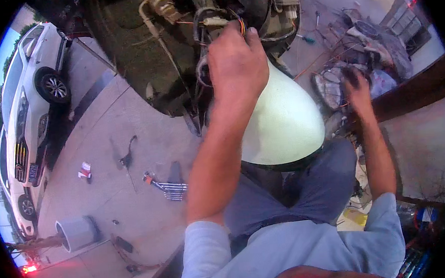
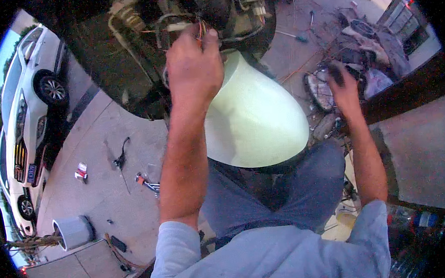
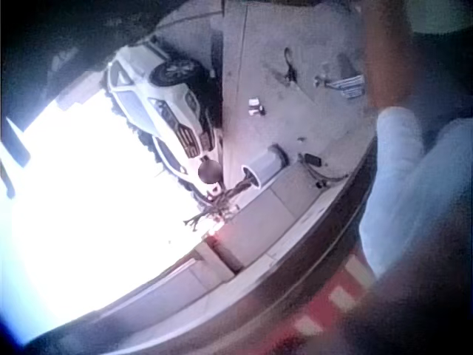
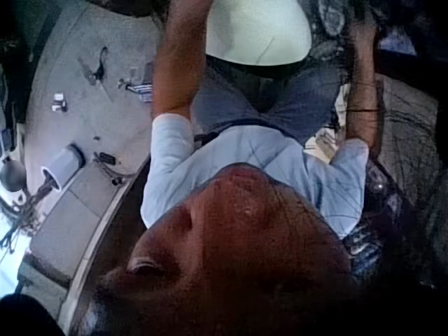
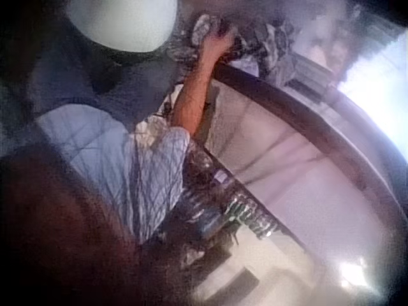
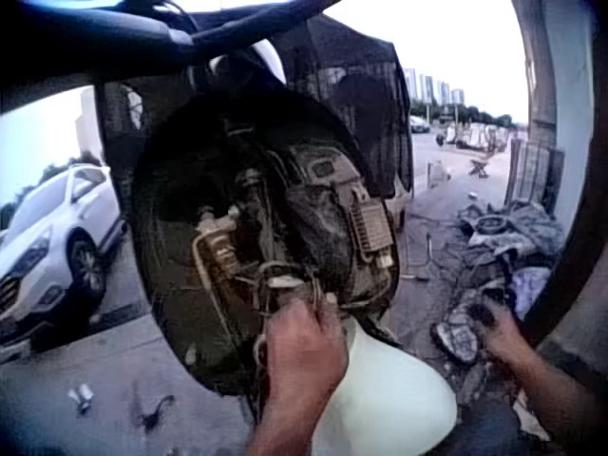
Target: The person detaches a plastic panel from a motorcycle, applies adhesive to a broken section of a different panel, and trims a plastic piece with shears.
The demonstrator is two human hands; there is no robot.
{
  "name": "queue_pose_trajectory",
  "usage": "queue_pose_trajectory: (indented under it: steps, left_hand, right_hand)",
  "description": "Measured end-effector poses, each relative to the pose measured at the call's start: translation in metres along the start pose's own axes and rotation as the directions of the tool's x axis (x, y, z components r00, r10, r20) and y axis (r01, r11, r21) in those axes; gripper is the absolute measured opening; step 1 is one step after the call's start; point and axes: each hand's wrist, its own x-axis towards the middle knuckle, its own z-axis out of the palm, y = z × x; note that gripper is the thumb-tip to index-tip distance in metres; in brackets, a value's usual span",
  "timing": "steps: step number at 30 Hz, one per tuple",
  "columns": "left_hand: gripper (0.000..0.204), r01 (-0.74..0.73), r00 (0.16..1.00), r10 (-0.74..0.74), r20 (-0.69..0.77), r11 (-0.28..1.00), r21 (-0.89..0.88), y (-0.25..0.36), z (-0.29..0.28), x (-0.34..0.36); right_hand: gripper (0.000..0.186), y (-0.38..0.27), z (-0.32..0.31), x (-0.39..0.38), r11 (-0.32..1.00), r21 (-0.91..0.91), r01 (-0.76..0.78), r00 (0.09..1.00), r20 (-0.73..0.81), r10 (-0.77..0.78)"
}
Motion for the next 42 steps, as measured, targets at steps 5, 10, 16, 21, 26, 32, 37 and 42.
queue_pose_trajectory:
  steps: [5, 10, 16, 21, 26, 32, 37, 42]
  left_hand:
    - [0.030, 0.100, 0.995, -0.096, 0.038, 0.991, -0.095, -0.009, -0.011, -0.014]
    - [0.025, 0.209, 0.978, -0.187, 0.096, 0.917, -0.341, -0.009, -0.018, -0.005]
    - [0.026, 0.050, 0.992, -0.041, 0.122, 0.996, -0.071, -0.010, -0.049, 0.023]
    - [0.032, -0.211, 0.954, 0.093, 0.286, 0.884, 0.417, 0.009, -0.069, 0.063]
    - [0.029, -0.073, 0.945, -0.022, 0.325, 0.958, 0.277, 0.048, -0.107, 0.086]
    - [0.031, -0.135, 0.930, 0.083, 0.357, 0.983, 0.123, 0.003, -0.103, 0.103]
    - [0.031, -0.072, 0.930, 0.046, 0.366, 0.996, 0.058, -0.035, -0.104, 0.110]
    - [0.018, 0.033, 0.946, 0.060, 0.318, 0.960, -0.279, -0.024, -0.103, 0.081]
  right_hand:
    - [0.037, -0.153, 0.013, 0.059, 0.959, 0.025, 0.281, 0.945, -0.184, -0.272]
    - [0.040, -0.030, 0.072, 0.063, 0.954, 0.174, -0.243, 0.935, -0.221, 0.278]
    - [0.062, -0.031, 0.106, -0.057, 0.751, 0.139, -0.645, 0.684, 0.542, 0.488]
    - [0.064, -0.056, 0.066, -0.084, 0.763, -0.019, -0.647, 0.640, 0.530, 0.556]
    - [0.060, -0.102, 0.047, -0.123, 0.895, -0.122, -0.429, 0.783, 0.444, 0.435]
    - [0.064, -0.130, 0.040, -0.147, 0.972, -0.110, -0.208, 0.836, 0.496, 0.235]
    - [0.061, -0.155, 0.040, -0.106, 0.998, -0.025, 0.063, 0.967, 0.249, -0.055]
    - [0.064, -0.234, 0.071, -0.001, 0.864, -0.210, 0.458, 0.784, -0.363, -0.504]
